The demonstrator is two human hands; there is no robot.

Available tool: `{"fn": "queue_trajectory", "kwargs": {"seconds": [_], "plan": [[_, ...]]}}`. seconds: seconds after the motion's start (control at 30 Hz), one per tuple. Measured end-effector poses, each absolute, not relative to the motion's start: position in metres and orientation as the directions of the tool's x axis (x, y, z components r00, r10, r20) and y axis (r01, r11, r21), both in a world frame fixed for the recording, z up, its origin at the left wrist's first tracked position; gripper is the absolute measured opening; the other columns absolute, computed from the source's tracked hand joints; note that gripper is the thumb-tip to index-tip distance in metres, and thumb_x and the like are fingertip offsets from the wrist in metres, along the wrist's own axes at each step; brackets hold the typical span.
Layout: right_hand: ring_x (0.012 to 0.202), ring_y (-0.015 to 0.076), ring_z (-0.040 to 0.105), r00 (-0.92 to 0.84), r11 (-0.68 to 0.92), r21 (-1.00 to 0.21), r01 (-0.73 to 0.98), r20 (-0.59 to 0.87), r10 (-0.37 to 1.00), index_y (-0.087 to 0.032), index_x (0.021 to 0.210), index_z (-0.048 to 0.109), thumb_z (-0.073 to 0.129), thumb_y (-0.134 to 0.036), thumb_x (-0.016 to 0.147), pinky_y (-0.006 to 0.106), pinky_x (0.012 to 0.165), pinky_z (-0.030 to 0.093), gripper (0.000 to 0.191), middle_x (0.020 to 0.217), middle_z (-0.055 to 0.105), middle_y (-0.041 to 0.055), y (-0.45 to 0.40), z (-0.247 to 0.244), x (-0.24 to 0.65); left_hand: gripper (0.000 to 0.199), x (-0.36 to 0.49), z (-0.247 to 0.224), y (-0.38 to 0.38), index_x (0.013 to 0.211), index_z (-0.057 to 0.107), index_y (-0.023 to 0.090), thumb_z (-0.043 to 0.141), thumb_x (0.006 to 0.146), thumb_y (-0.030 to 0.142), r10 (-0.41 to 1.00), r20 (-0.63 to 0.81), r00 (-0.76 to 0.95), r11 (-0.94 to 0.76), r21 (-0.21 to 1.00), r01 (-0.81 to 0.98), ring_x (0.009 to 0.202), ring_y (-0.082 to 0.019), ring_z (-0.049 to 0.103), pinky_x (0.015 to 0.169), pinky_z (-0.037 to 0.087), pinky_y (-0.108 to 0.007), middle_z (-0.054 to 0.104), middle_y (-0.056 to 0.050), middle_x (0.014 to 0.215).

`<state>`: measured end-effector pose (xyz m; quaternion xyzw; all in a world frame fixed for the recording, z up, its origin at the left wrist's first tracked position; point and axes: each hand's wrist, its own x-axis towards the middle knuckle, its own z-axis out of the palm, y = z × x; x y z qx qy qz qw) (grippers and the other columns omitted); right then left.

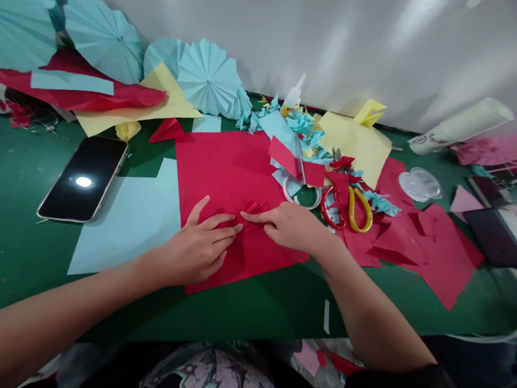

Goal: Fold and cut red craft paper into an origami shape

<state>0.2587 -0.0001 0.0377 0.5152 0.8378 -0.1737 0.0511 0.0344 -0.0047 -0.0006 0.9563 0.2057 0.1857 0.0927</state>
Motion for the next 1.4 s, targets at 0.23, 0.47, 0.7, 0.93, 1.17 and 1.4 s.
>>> {"fn": "queue_trajectory", "kwargs": {"seconds": [0.23,0.47,0.7,0.93,1.17,1.4], "plan": [[0.057,0.0137,0.045,-0.387,0.351,-0.181,0.919,-0.242,0.89,-0.039,0.128,0.049,0.039,-0.016,0.081,0.025,0.052,0.025,0.053,0.069,0.063,0.0017,0.006,0.035,0.271,0.027,0.034,0.0,-0.005,0.106,0.063,0.014,0.045,0.087,0.019,0.436,0.306,0.846,-0.891,0.277,0.359,0.115,-0.024,0.05,0.113,0.003,-0.052,0.064,-0.003,0.116],[0.05,0.013,0.037,-0.31,0.306,-0.05,0.951,-0.134,0.941,-0.028,0.131,0.049,0.037,-0.021,0.084,0.028,0.049,0.017,0.049,0.06,0.058,0.005,0.008,0.035,0.272,0.027,0.033,0.0,-0.004,0.107,0.063,0.015,0.045,0.087,0.019,0.447,0.306,0.841,-0.884,0.293,0.363,0.115,-0.024,0.05,0.112,0.003,-0.054,0.063,-0.003,0.118],[0.051,0.0124,0.037,-0.609,0.588,-0.159,0.793,-0.171,0.775,-0.029,0.117,0.062,0.039,-0.019,0.082,0.028,0.051,0.018,0.043,0.058,0.061,0.0038,0.002,0.038,0.262,0.025,0.035,0.001,-0.004,0.103,0.065,0.015,0.046,0.086,0.018,0.456,0.291,0.841,-0.879,0.293,0.376,0.115,-0.025,0.051,0.112,0.002,-0.054,0.067,-0.003,0.109],[0.051,0.0127,0.037,-0.58,0.554,-0.177,0.814,-0.179,0.795,-0.031,0.111,0.065,0.043,-0.016,0.078,0.027,0.05,0.019,0.042,0.055,0.061,0.0032,0.007,0.035,0.269,0.025,0.035,0.001,-0.004,0.102,0.065,0.016,0.046,0.086,0.019,0.46,0.306,0.833,-0.878,0.297,0.376,0.116,-0.026,0.05,0.112,0.001,-0.055,0.066,-0.002,0.112],[0.053,0.0134,0.043,-0.481,0.467,-0.115,0.877,-0.181,0.858,-0.031,0.113,0.064,0.044,-0.017,0.077,0.027,0.051,0.023,0.043,0.064,0.068,0.0035,0.01,0.036,0.281,0.024,0.034,-0.002,-0.004,0.099,0.066,0.015,0.047,0.086,0.017,0.445,0.365,0.818,-0.889,0.29,0.354,0.114,-0.025,0.052,0.111,-0.001,-0.056,0.068,-0.002,0.109],[0.073,0.0181,0.058,-0.471,0.459,-0.169,0.872,-0.04,0.881,-0.016,0.099,0.069,0.042,-0.036,0.089,0.027,0.06,0.036,0.036,0.083,0.068,0.0087,0.007,0.031,0.269,0.023,0.036,0.0,-0.004,0.099,0.066,0.016,0.047,0.085,0.016,0.462,0.351,0.814,-0.88,0.298,0.37,0.112,-0.025,0.053,0.111,-0.001,-0.056,0.069,-0.002,0.106]]}}
